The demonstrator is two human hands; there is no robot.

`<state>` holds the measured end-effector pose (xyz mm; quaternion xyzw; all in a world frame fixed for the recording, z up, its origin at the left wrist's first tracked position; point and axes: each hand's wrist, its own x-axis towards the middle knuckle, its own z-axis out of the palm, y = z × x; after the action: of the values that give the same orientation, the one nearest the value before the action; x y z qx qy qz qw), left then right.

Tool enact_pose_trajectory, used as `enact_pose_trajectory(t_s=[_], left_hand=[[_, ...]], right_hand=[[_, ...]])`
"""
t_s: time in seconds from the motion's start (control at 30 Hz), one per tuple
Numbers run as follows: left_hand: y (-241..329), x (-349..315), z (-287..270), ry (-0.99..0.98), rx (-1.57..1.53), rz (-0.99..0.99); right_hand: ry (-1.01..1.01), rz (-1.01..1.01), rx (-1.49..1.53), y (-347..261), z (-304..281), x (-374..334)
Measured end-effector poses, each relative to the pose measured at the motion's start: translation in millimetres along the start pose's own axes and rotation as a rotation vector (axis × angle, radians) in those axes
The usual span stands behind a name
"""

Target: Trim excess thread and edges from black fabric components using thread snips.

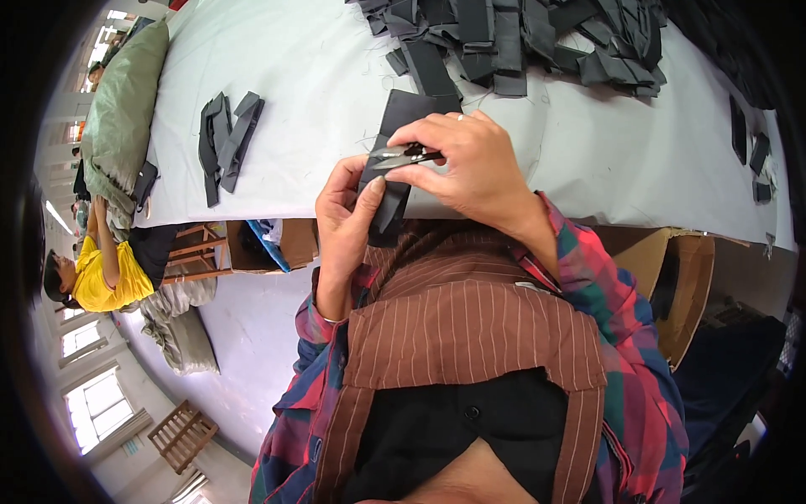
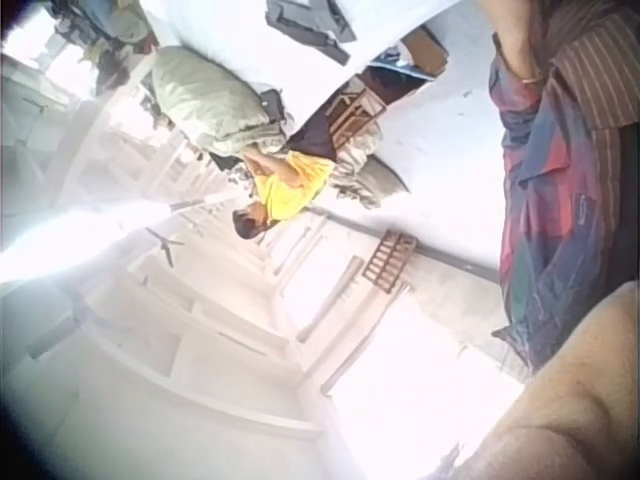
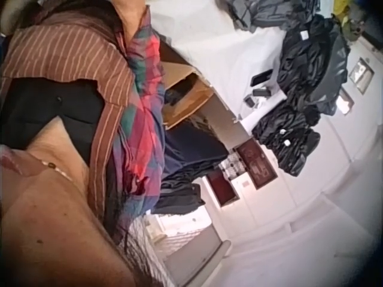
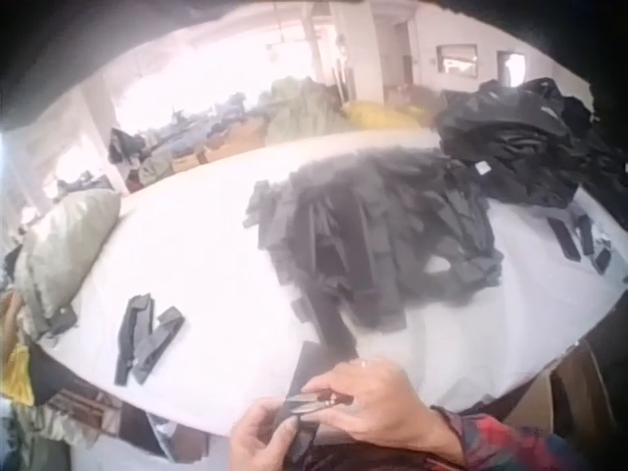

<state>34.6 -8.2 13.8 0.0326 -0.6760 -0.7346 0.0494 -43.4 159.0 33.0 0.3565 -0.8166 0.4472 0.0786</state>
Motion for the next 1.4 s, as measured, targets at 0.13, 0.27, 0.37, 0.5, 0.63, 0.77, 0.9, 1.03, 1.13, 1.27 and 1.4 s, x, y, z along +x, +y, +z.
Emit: enact_pose_trajectory(t_s=[0.13,0.27,0.37,0.5,0.63,0.77,0.9,1.03,1.13,1.27,1.4], left_hand=[[-2,0,-2,0.003,0.131,0.032],[-5,0,-9,0.052,-0.086,-0.057],[-7,2,-10,0.064,-0.145,-0.080],[-7,2,-14,0.053,-0.138,-0.087],[-2,3,-14,0.024,-0.106,-0.092],[-1,3,-15,-0.016,-0.081,-0.104],[1,3,-13,-0.039,-0.081,-0.116],[2,2,-13,-0.043,-0.096,-0.118],[7,1,-12,-0.020,0.113,-0.071],[9,2,-8,-0.010,0.295,0.035],[10,2,-6,-0.021,0.362,0.118]], right_hand=[[-0.044,0.037,-0.022,-1,7,-6],[-0.245,0.364,0.580,2,-8,-13],[-0.085,0.364,0.558,6,-10,-15],[-0.013,0.135,0.091,0,-17,-9],[-0.069,0.108,0.020,4,-15,-10],[-0.052,0.033,-0.042,3,-11,-9],[-0.061,-0.007,-0.085,2,-10,-6],[-0.070,0.035,-0.097,4,-12,-9],[-0.017,0.142,0.035,2,-11,-9],[0.012,0.194,0.101,1,-3,-5],[0.064,0.182,0.137,2,2,-7]])
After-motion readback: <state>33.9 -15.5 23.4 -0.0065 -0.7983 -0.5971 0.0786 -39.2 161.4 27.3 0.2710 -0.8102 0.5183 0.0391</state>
